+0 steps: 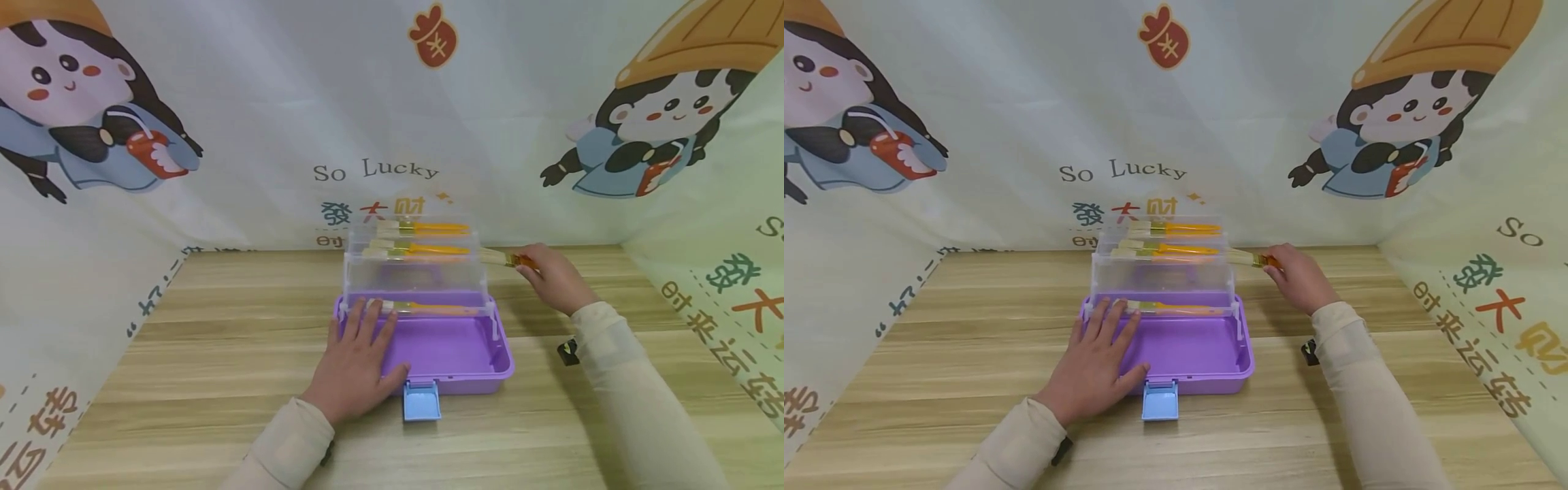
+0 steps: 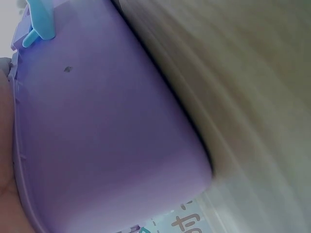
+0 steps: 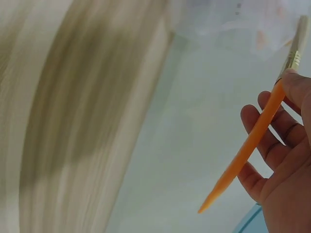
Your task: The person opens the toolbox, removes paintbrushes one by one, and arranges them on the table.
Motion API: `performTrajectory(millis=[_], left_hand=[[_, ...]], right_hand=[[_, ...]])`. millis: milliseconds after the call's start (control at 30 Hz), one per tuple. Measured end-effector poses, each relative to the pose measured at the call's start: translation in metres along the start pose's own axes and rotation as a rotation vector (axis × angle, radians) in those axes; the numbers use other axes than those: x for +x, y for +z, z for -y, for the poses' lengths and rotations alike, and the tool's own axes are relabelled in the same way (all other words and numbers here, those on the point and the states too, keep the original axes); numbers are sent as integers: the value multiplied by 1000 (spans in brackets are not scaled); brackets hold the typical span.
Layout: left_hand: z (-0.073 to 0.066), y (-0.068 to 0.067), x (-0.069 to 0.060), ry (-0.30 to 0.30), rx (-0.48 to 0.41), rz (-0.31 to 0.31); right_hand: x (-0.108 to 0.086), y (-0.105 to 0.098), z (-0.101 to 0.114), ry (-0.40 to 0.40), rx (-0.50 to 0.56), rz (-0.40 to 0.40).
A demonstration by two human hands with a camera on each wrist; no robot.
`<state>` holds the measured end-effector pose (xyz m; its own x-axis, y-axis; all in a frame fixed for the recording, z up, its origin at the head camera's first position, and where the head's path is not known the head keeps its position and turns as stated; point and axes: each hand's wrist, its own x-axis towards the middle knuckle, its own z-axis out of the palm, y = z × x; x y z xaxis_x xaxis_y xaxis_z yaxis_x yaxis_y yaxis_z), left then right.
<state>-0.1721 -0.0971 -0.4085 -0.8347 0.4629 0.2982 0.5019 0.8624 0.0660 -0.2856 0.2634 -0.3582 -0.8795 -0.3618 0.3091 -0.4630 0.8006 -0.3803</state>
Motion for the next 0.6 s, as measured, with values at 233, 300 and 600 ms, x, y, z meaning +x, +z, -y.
performTrajectory(millis=[233,300,600], left_hand=[[0,1,0,-9,-8,13],[-1,0,0,-12,-12,14],[0,-2,0,-7,-3,0]], right_hand=[[3,7,-18,-34,-19,34],[4,9,-24,-37,-26,49],[4,24,-54,-33,-68,124]])
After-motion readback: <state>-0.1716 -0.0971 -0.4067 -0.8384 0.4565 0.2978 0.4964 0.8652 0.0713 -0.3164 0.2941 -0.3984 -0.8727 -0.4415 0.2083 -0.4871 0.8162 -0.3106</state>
